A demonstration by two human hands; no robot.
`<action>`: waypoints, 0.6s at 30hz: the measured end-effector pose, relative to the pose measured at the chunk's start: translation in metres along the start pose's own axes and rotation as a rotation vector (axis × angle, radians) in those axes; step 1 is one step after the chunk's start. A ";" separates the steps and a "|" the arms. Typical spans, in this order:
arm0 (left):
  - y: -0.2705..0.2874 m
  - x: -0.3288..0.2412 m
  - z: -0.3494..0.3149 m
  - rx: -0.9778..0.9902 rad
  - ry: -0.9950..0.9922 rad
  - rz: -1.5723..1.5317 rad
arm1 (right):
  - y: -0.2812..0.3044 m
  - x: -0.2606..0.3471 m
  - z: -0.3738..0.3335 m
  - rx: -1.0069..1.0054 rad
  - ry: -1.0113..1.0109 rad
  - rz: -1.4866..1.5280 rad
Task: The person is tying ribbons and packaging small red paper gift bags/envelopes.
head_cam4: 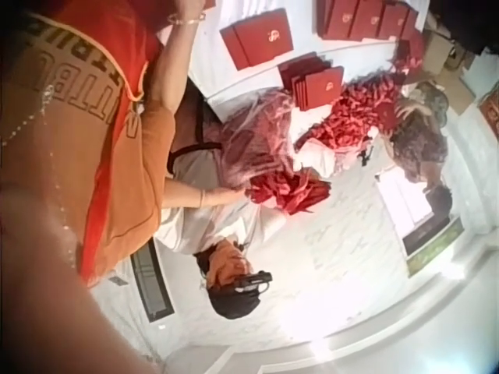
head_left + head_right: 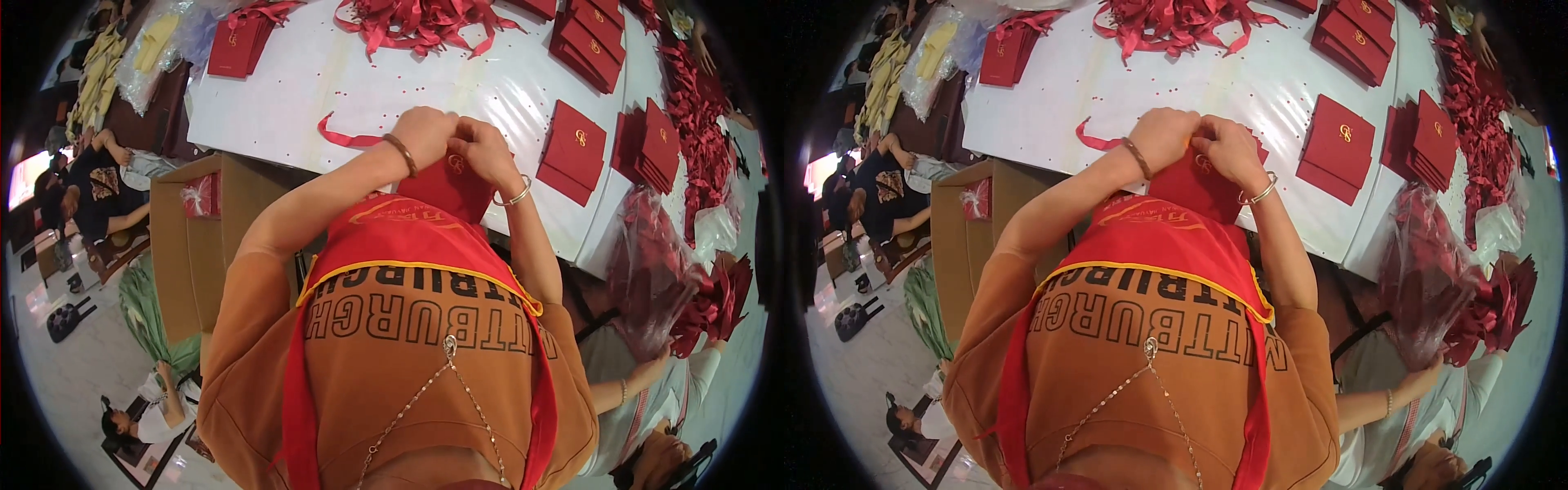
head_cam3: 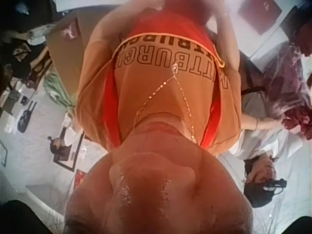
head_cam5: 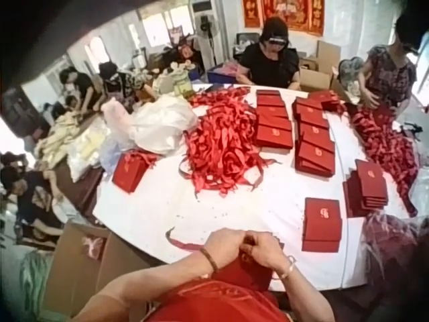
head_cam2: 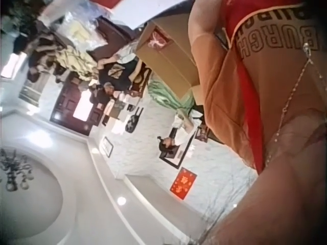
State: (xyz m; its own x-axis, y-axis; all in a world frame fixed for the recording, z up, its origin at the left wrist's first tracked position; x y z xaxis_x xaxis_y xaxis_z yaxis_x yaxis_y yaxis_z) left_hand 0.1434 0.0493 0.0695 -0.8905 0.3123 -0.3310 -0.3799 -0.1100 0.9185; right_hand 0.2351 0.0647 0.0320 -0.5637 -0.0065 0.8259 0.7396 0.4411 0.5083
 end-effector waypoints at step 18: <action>-0.033 0.052 0.017 0.732 0.010 -0.423 | 0.016 0.040 -0.040 -0.328 0.504 -0.352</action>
State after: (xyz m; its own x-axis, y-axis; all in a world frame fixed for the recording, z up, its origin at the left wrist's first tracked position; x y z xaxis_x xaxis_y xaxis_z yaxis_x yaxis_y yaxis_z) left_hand 0.1139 0.0851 0.0257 -0.7136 0.1805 -0.6769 -0.4265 0.6545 0.6242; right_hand 0.2388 0.0357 0.0829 -0.6093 -0.5502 0.5709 0.6620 0.0433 0.7483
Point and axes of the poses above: each hand's wrist, its own z-axis towards the middle knuckle, its own y-axis out of the back of the hand, x = y × z, the point moved 7 cm from there along z, towards the middle knuckle, and after that the axes turned 12 degrees about -x, right-handed, at the moved point
